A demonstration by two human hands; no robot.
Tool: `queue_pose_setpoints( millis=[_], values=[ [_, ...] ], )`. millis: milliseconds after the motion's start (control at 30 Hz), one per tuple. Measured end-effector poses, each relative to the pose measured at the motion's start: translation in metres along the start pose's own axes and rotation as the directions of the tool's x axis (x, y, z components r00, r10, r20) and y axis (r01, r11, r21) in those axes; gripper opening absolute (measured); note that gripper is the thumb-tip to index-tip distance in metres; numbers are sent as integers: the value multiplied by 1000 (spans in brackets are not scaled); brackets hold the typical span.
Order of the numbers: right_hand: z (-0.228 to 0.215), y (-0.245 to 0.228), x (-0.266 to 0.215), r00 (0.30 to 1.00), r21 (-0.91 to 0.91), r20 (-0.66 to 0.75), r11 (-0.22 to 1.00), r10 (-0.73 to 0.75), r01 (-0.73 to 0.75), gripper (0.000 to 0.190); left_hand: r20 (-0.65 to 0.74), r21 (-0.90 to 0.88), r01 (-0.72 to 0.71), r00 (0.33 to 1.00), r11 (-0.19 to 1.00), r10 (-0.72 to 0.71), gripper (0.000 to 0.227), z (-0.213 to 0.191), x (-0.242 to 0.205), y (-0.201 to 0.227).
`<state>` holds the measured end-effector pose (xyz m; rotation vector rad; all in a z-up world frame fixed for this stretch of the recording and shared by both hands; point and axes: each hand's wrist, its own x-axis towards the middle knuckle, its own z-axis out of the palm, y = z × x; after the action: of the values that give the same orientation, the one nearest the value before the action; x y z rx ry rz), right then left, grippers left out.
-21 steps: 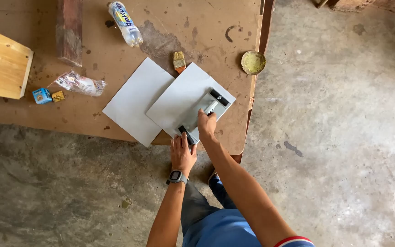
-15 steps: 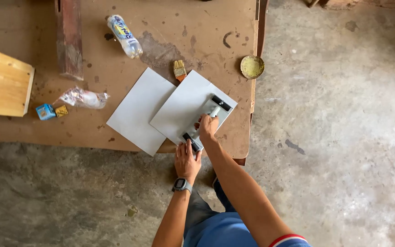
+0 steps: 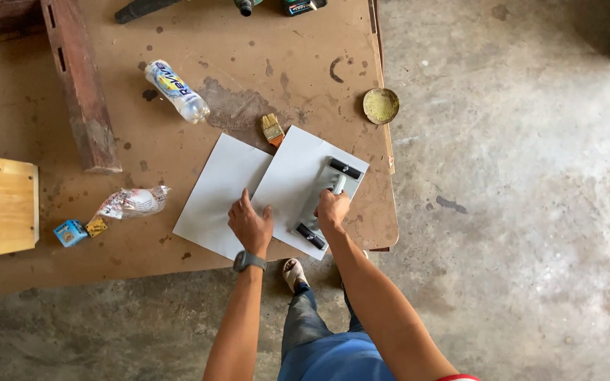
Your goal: Preparing a manual sanding block by folding and attaching a sheet of sandpaper to the tool.
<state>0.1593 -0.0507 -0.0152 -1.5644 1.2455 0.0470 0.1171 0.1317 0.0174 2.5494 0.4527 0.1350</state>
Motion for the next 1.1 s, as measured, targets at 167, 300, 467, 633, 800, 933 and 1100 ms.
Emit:
queue_pose_setpoints(
  millis=[167,300,467,633,800,933,1100],
  values=[
    [-8,-10,-11,999,16,18,999,-40,39,16,58,39,-71,996,997,68,40,31,42,-24],
    [-7,-12,-15,999,23,8,998,-50,50,13,252,4,-105,962,994,100,26,14,59,9],
    [-11,-17,-19,998,49,19,997,-58,57,12,496,-161,-206,828,965,260,45,1,52,49],
    [-17,-24,-30,999,124,37,992,-39,34,15,545,-302,-301,724,904,423,69,-23,24,88],
    [-74,-57,-68,985,175,1,970,-170,168,29,403,-249,-317,825,915,395,81,-20,18,81],
    [-101,-50,-29,980,148,7,970,-197,194,27,326,-120,-198,918,973,227,71,-58,45,52],
    [-68,-4,24,930,-276,240,899,-278,340,74,314,-549,350,928,759,-201,67,-149,61,1]
  ],
)
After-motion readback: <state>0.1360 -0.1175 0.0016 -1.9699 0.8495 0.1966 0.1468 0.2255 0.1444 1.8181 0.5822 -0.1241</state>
